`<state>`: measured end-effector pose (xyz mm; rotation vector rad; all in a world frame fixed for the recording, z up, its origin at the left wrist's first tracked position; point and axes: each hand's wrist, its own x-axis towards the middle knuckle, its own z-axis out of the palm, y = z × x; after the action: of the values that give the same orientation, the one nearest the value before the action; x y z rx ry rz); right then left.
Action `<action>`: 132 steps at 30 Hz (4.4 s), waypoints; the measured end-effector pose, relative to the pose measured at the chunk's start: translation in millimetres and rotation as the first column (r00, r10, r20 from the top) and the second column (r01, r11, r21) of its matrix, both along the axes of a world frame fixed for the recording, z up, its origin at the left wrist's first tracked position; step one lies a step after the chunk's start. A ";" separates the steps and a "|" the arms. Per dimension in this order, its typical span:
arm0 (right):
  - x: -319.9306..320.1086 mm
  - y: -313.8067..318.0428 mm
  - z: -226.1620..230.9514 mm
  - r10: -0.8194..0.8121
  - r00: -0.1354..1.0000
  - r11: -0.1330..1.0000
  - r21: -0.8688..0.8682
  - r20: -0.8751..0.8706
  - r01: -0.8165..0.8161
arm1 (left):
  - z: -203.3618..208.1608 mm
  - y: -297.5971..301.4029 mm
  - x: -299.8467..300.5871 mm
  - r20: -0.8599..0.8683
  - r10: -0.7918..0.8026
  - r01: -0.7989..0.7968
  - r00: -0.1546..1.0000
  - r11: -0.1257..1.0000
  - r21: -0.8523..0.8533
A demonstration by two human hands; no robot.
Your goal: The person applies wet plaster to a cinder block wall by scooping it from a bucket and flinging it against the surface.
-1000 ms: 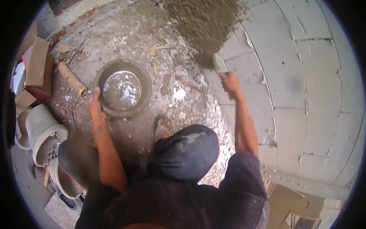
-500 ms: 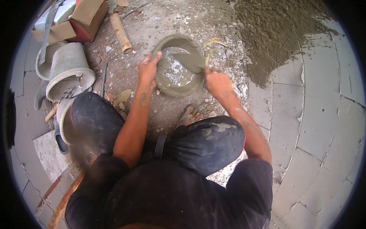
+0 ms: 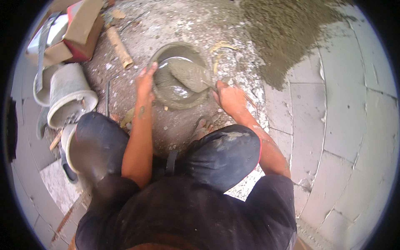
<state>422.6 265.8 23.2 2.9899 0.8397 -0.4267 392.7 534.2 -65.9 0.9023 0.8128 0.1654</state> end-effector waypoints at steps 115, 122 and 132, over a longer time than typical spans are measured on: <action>5.9 9.8 170.6 -0.027 0.983 0.965 0.251 -0.180 0.072 | -52.1 -0.8 -73.8 -0.394 0.050 -0.143 0.918 0.967 -0.210; 78.1 -172.6 326.8 -0.596 0.598 0.602 0.193 -0.536 0.774 | 33.2 11.4 -79.2 -0.415 -0.049 0.048 0.909 0.999 -0.011; -63.5 -61.7 510.1 -0.558 0.814 0.807 0.127 -0.160 0.577 | 338.8 24.6 -160.1 -0.353 -0.014 0.048 0.936 0.995 0.086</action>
<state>359.1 204.1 533.3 3.3638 -0.0667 -0.5590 232.6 558.8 272.9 1.0495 1.1301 0.0122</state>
